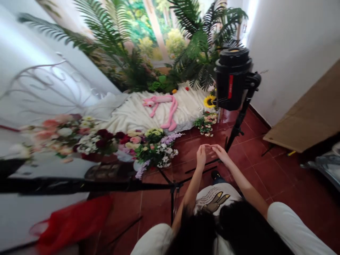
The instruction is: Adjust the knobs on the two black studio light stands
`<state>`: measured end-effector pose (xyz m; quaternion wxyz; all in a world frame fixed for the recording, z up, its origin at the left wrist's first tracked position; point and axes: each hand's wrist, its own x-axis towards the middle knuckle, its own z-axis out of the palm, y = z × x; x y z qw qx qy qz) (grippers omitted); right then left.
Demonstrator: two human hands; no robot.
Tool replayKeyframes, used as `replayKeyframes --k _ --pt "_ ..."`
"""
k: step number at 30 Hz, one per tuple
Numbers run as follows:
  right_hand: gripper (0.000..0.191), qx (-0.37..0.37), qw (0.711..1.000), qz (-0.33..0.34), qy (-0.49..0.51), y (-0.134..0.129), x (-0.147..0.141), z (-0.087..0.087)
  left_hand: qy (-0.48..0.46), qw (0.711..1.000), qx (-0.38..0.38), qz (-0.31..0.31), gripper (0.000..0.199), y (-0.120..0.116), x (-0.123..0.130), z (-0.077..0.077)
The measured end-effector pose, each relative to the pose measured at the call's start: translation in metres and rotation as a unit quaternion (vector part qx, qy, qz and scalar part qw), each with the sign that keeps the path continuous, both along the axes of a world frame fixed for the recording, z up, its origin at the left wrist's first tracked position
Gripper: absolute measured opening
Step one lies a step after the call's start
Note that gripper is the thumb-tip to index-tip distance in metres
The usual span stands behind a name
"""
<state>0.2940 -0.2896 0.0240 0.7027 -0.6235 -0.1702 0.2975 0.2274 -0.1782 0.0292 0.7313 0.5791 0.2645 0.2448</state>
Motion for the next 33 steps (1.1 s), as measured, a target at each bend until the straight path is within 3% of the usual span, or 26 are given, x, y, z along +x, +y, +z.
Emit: replayKeyframes --k 4,8,11,14,20,26,30,33 --pt "0.035 0.007 0.993 0.112 0.025 0.045 -0.021 0.001 -0.013 0.982 0.081 0.169 0.04 0.055 -0.056 -0.007" --pt "0.042 0.006 0.978 0.203 0.055 0.091 -0.048 0.0 0.001 0.928 0.088 0.361 0.045 0.108 -0.124 -0.018" --pt "0.045 -0.005 0.964 0.258 0.067 0.118 -0.071 -0.004 -0.006 0.875 0.086 0.476 0.046 0.129 -0.175 -0.023" --pt "0.046 -0.014 0.95 0.304 0.072 0.137 -0.093 -0.008 -0.003 0.836 0.091 0.541 0.045 0.136 -0.213 -0.024" --pt "0.047 -0.035 0.925 0.372 0.063 0.162 -0.12 -0.007 -0.004 0.801 0.112 0.588 0.046 0.14 -0.244 -0.008" --pt "0.036 -0.048 0.903 0.427 0.01 0.194 -0.137 0.011 -0.008 0.815 0.181 0.55 0.057 0.154 -0.233 0.013" --pt "0.028 -0.061 0.892 0.447 -0.037 0.227 -0.152 0.03 -0.006 0.828 0.164 0.535 0.066 0.169 -0.222 0.008" --pt "0.034 -0.097 0.875 0.462 -0.106 0.256 -0.161 0.045 -0.007 0.832 0.152 0.534 0.067 0.179 -0.218 0.001"
